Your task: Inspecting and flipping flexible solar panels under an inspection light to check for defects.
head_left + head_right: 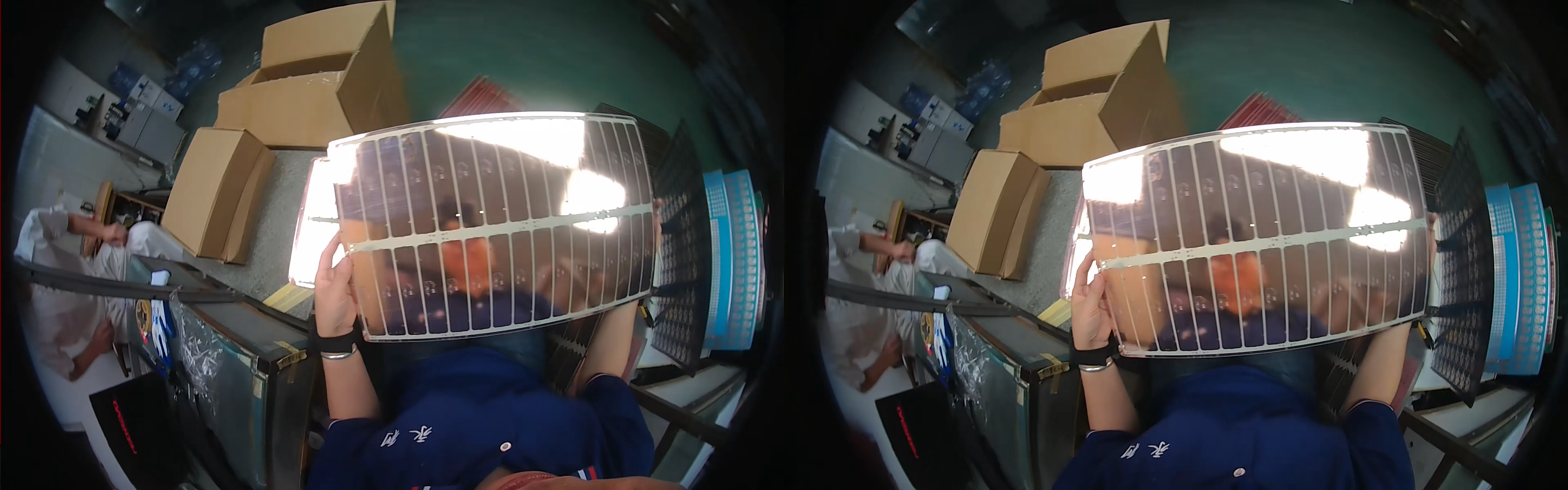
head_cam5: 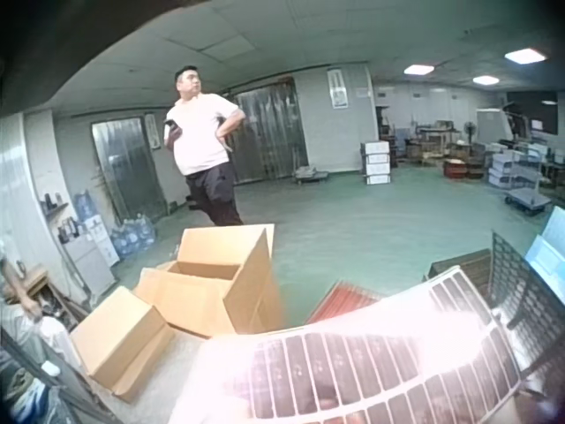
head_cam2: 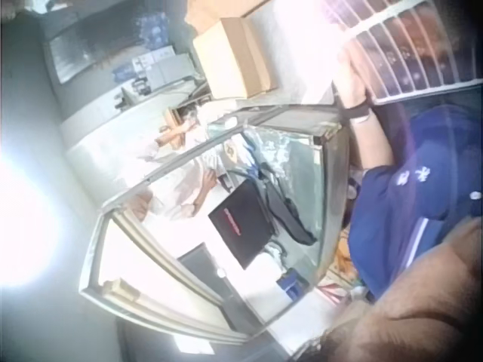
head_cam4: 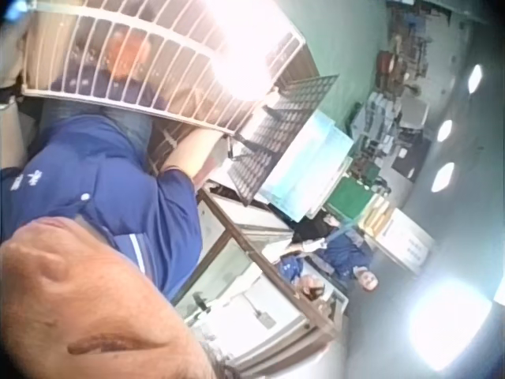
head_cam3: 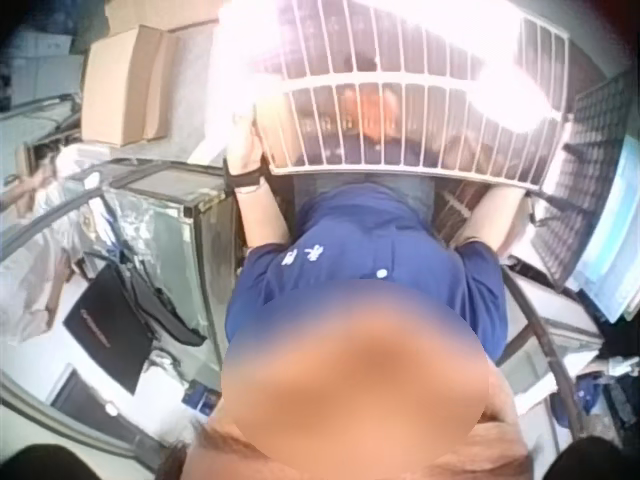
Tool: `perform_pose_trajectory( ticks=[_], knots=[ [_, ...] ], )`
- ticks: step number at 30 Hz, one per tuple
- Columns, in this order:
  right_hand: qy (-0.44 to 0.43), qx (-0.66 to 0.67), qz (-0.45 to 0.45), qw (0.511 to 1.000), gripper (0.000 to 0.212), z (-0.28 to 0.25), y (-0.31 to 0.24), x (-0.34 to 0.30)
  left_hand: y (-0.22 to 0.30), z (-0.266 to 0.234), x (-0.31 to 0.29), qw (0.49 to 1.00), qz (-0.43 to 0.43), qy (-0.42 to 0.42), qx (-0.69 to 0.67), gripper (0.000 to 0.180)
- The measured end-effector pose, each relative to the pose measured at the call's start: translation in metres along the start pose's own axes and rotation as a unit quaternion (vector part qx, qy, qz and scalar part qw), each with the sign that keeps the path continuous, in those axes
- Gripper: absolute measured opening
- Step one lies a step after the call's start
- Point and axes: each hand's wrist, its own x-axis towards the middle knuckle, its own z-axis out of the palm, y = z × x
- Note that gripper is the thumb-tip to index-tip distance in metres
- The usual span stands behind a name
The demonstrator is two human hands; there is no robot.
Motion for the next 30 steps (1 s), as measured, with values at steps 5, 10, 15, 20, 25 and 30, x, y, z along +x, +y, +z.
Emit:
perform_pose_trajectory(
  ticks=[5,10,15,20,25,30],
  knots=[
    [0.012,-0.04,-0.011,0.999,0.053,0.002,-0.009,-0.006,0.004,-0.005,0.005,0.999,0.02,-0.04,0.023,0.04],
    [0.009,-0.057,-0.004,0.998,0.055,0.001,-0.006,-0.006,0.004,0.002,0.002,0.997,0.027,0.054,0.043,0.04],
    [0.025,-0.201,-0.058,0.978,0.069,0.009,-0.011,0.001,-0.009,-0.019,0.011,0.996,0.059,0.049,0.042,0.039],
    [-0.037,-0.149,-0.101,0.983,0.044,0.002,-0.019,0.008,-0.006,-0.028,0.01,0.995,0.063,0.013,0.081,0.039],
    [-0.025,0.064,0.158,0.985,0.045,-0.018,-0.006,0.017,-0.004,-0.022,0.013,0.992,0.056,0.029,0.108,0.037],
    [-0.054,0.005,0.135,0.989,0.041,-0.02,-0.004,0.019,-0.003,-0.017,0.015,0.988,0.056,0.05,0.139,0.038]
  ],
)
